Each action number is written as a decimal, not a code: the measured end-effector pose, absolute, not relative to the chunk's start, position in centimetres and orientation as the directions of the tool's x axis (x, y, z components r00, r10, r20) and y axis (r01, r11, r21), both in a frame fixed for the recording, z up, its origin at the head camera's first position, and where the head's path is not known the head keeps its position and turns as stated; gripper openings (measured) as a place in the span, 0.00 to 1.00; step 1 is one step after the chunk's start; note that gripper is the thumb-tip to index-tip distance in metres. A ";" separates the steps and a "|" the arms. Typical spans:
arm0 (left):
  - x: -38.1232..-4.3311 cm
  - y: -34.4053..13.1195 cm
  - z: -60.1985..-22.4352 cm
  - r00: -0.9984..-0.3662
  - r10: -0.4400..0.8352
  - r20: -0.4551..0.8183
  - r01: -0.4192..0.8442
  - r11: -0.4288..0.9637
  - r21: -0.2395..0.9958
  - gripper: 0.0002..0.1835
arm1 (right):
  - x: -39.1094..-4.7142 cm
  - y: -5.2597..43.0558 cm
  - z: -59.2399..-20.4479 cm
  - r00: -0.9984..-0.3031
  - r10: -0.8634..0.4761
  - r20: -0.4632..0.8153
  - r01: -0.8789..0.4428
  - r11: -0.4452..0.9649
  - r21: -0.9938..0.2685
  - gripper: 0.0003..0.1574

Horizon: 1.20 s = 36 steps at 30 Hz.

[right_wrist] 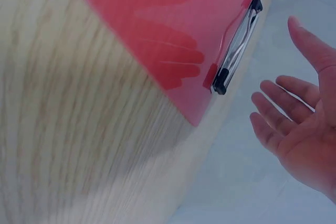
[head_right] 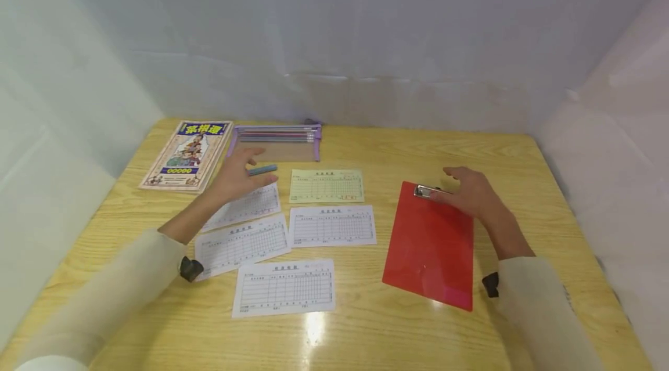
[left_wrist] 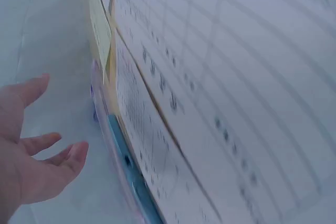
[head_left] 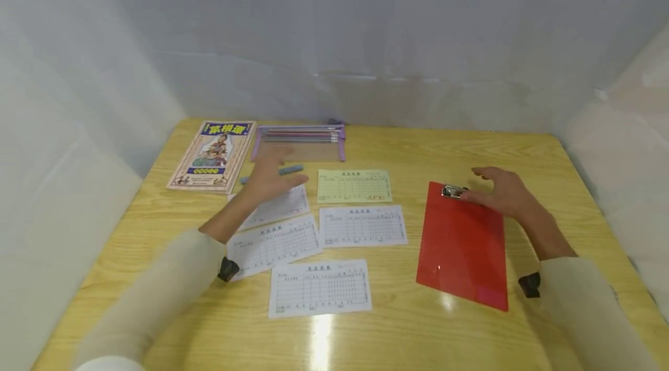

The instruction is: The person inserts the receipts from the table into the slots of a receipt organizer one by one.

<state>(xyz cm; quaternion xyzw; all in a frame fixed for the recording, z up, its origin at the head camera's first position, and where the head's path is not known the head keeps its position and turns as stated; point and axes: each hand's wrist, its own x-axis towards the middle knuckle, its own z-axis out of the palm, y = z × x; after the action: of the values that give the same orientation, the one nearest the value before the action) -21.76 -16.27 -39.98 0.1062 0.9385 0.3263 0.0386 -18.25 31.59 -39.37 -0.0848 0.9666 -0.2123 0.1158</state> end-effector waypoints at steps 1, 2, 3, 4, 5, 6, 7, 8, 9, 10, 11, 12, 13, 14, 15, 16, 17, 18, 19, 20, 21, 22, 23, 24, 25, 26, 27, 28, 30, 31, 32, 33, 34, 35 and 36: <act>-21.7 -15.8 -40.1 -0.972 0.232 -0.023 0.161 0.742 0.651 0.39 | -18.2 31.5 -39.4 -0.958 -0.219 -0.184 -0.121 0.894 -0.430 0.50; -21.7 -15.4 -40.3 -0.970 0.240 -0.033 0.156 0.723 0.673 0.36 | -18.2 31.4 -39.5 -0.958 -0.221 -0.181 -0.125 0.894 -0.430 0.48; -21.6 -14.9 -40.4 -0.968 0.247 -0.047 0.147 0.707 0.692 0.32 | -18.3 31.4 -39.7 -0.959 -0.223 -0.176 -0.129 0.895 -0.427 0.47; -21.7 -14.5 -40.5 -0.965 0.255 -0.055 0.144 0.697 0.702 0.29 | -18.3 31.3 -39.7 -0.959 -0.221 -0.175 -0.129 0.896 -0.425 0.45; -21.7 -14.2 -40.7 -0.963 0.262 -0.063 0.141 0.690 0.710 0.25 | -18.3 31.1 -39.8 -0.960 -0.220 -0.174 -0.128 0.895 -0.427 0.44; -21.8 -13.8 -40.9 -0.960 0.270 -0.070 0.140 0.683 0.717 0.22 | -18.2 31.0 -39.9 -0.961 -0.217 -0.174 -0.124 0.894 -0.431 0.42; -21.8 -13.5 -41.1 -0.959 0.274 -0.074 0.140 0.683 0.717 0.20 | -18.2 30.9 -39.9 -0.961 -0.213 -0.176 -0.117 0.892 -0.436 0.41; -21.8 -13.3 -41.2 -0.957 0.274 -0.093 0.125 0.683 0.720 0.20 | -18.2 30.8 -40.0 -0.961 -0.210 -0.179 -0.112 0.890 -0.443 0.40; -21.8 -13.0 -41.3 -0.955 0.271 -0.121 0.103 0.687 0.720 0.19 | -18.2 30.7 -40.1 -0.961 -0.208 -0.183 -0.105 0.886 -0.452 0.40; -21.9 -12.8 -41.4 -0.953 0.270 -0.139 0.091 0.691 0.718 0.19 | -18.1 30.6 -40.0 -0.961 -0.206 -0.187 -0.100 0.882 -0.461 0.40; -21.8 -12.6 -41.5 -0.951 0.268 -0.153 0.080 0.694 0.716 0.19 | -18.1 30.5 -40.1 -0.960 -0.206 -0.187 -0.098 0.879 -0.467 0.39; -21.8 -12.4 -41.6 -0.951 0.261 -0.166 0.068 0.699 0.712 0.20 | -18.2 30.4 -40.2 -0.961 -0.204 -0.189 -0.094 0.878 -0.470 0.39; -21.8 -12.2 -41.6 -0.951 0.252 -0.178 0.056 0.708 0.704 0.21 | -18.2 30.3 -40.2 -0.960 -0.205 -0.189 -0.095 0.877 -0.472 0.38; -21.8 -12.0 -41.6 -0.952 0.244 -0.184 0.049 0.716 0.696 0.22 | -18.2 30.3 -40.3 -0.960 -0.205 -0.188 -0.094 0.877 -0.472 0.38; -21.8 -11.8 -41.7 -0.954 0.238 -0.182 0.050 0.727 0.685 0.22 | -18.2 30.3 -40.3 -0.961 -0.205 -0.184 -0.097 0.878 -0.469 0.37; -21.8 -11.6 -41.7 -0.957 0.233 -0.175 0.054 0.733 0.678 0.23 | -18.3 30.3 -40.4 -0.962 -0.206 -0.178 -0.102 0.880 -0.464 0.36; -21.8 -11.4 -41.7 -0.959 0.223 -0.173 0.050 0.739 0.672 0.23 | -18.4 30.3 -40.5 -0.963 -0.206 -0.172 -0.107 0.883 -0.458 0.35; -21.8 -11.3 -41.8 -0.962 0.213 -0.171 0.046 0.744 0.666 0.23 | -18.4 30.4 -40.7 -0.964 -0.207 -0.168 -0.110 0.884 -0.454 0.34; -21.8 -11.1 -41.9 -0.965 0.204 -0.165 0.045 0.749 0.661 0.23 | -18.4 30.5 -40.8 -0.964 -0.209 -0.165 -0.116 0.886 -0.449 0.33; -21.9 -10.9 -42.0 -0.967 0.193 -0.166 0.037 0.753 0.657 0.23 | -18.5 30.6 -40.9 -0.964 -0.210 -0.160 -0.120 0.888 -0.444 0.33; -21.9 -10.7 -42.0 -0.968 0.183 -0.169 0.027 0.752 0.659 0.23 | -18.5 30.7 -41.0 -0.965 -0.211 -0.158 -0.123 0.890 -0.439 0.32; -21.9 -10.5 -42.1 -0.970 0.172 -0.172 0.016 0.750 0.661 0.23 | -18.6 30.8 -41.2 -0.965 -0.210 -0.158 -0.123 0.891 -0.437 0.32; -21.9 -10.3 -42.2 -0.972 0.158 -0.175 0.004 0.753 0.658 0.23 | -18.6 30.9 -41.3 -0.965 -0.209 -0.160 -0.120 0.890 -0.439 0.31; -22.0 -10.1 -42.3 -0.973 0.151 -0.173 0.000 0.754 0.657 0.23 | -18.6 30.9 -41.4 -0.965 -0.207 -0.160 -0.117 0.890 -0.441 0.31; -22.0 -9.9 -42.3 -0.974 0.145 -0.173 -0.004 0.754 0.657 0.23 | -18.7 31.0 -41.5 -0.966 -0.206 -0.159 -0.117 0.890 -0.441 0.30; -22.0 -9.7 -42.4 -0.975 0.140 -0.173 -0.009 0.753 0.658 0.23 | -18.7 31.0 -41.6 -0.967 -0.203 -0.156 -0.115 0.890 -0.442 0.29; -22.0 -9.6 -42.5 -0.976 0.138 -0.171 -0.009 0.753 0.658 0.23 | -18.7 31.1 -41.6 -0.967 -0.203 -0.154 -0.117 0.892 -0.437 0.28; -22.0 -9.4 -42.5 -0.977 0.133 -0.169 -0.010 0.758 0.652 0.23 | -18.8 31.1 -41.7 -0.968 -0.202 -0.152 -0.119 0.893 -0.434 0.27; -22.0 -9.1 -42.5 -0.977 0.124 -0.173 -0.018 0.761 0.648 0.22 | -18.9 31.1 -41.8 -0.968 -0.207 -0.143 -0.130 0.898 -0.420 0.26; -22.1 -9.0 -42.6 -0.977 0.119 -0.176 -0.024 0.762 0.647 0.21 | -18.9 31.1 -41.8 -0.967 -0.211 -0.140 -0.137 0.901 -0.412 0.25; -22.1 -9.0 -42.6 -0.977 0.116 -0.178 -0.027 0.765 0.644 0.21 | -19.0 31.1 -41.9 -0.967 -0.213 -0.138 -0.141 0.903 -0.405 0.25; -22.1 -8.9 -42.6 -0.977 0.113 -0.180 -0.030 0.766 0.642 0.20 | -19.0 31.1 -41.9 -0.967 -0.215 -0.137 -0.145 0.905 -0.399 0.25; -22.1 -8.9 -42.6 -0.977 0.111 -0.182 -0.033 0.765 0.644 0.20 | -19.0 31.1 -41.9 -0.967 -0.215 -0.137 -0.145 0.906 -0.399 0.25; -22.0 -8.9 -42.6 -0.977 0.109 -0.183 -0.036 0.763 0.645 0.19 | -19.0 31.0 -41.9 -0.967 -0.218 -0.135 -0.149 0.906 -0.395 0.25; -22.0 -9.0 -42.6 -0.977 0.106 -0.183 -0.039 0.760 0.648 0.18 | -18.9 31.0 -41.9 -0.967 -0.216 -0.137 -0.146 0.907 -0.395 0.24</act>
<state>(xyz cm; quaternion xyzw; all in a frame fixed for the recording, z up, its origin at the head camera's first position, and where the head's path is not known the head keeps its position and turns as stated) -22.04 -9.00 -42.58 0.0180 0.9323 0.3458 0.1048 -18.94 30.98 -41.87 -0.0932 0.9724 -0.1945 0.0892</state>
